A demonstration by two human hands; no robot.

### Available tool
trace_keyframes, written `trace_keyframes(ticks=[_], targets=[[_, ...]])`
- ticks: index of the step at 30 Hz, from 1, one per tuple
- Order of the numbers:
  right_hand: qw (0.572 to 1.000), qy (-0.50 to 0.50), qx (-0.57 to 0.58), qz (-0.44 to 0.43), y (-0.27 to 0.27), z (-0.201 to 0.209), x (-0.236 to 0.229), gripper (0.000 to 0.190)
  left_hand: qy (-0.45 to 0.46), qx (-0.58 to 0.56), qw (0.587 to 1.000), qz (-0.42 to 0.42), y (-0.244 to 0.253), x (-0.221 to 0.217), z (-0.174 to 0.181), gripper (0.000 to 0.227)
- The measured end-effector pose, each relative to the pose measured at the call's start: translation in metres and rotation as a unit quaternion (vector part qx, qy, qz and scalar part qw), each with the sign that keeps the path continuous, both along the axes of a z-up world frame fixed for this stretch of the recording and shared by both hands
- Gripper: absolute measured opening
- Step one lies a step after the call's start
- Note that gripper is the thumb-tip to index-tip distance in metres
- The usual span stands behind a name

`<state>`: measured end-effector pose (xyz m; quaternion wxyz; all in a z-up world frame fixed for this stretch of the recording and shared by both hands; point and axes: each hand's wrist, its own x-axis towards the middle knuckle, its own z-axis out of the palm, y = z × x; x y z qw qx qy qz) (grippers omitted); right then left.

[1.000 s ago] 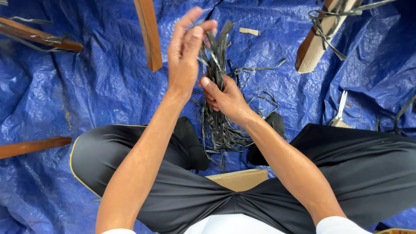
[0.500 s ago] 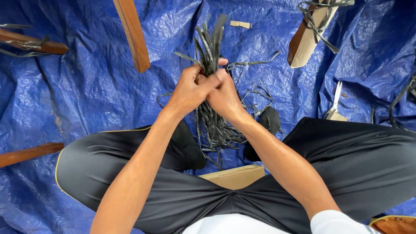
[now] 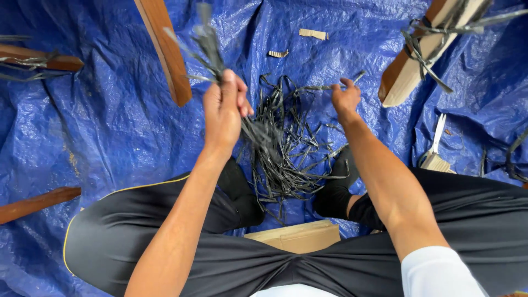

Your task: Bundling and tying together plastic strapping materials while sitting on a workshop floor.

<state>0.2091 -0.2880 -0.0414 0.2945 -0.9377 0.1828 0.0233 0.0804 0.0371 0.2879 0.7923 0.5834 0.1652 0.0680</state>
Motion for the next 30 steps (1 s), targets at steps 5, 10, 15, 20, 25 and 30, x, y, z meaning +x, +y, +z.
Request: trace_keyframes(ticks=[5,10,15,20,25,30], targets=[[0.992,0.107,0.07,-0.012,-0.011,0.01,0.015,0.056,0.029,0.068,0.996,-0.058,-0.007,0.005,-0.015,0.041],[0.997,0.073,0.013,-0.019,0.003,0.017,0.012,0.059,0.03,0.123,0.989,-0.076,-0.012,0.009,-0.01,0.042],[0.979,0.164,0.093,-0.082,-0.002,-0.001,0.015,0.051,0.035,0.126,0.989,-0.076,-0.011,0.008,-0.011,0.041],[0.953,-0.217,0.081,0.193,0.08,0.118,-0.043,0.024,0.014,0.232,0.971,-0.052,-0.006,0.008,-0.017,0.035],[0.892,-0.277,0.223,0.281,0.18,0.261,-0.077,0.021,-0.049,0.351,0.935,-0.012,0.006,0.014,-0.007,0.021],[0.847,-0.241,0.356,0.314,0.196,0.335,-0.105,0.024,-0.041,0.427,0.903,-0.025,0.009,0.005,0.021,0.027]])
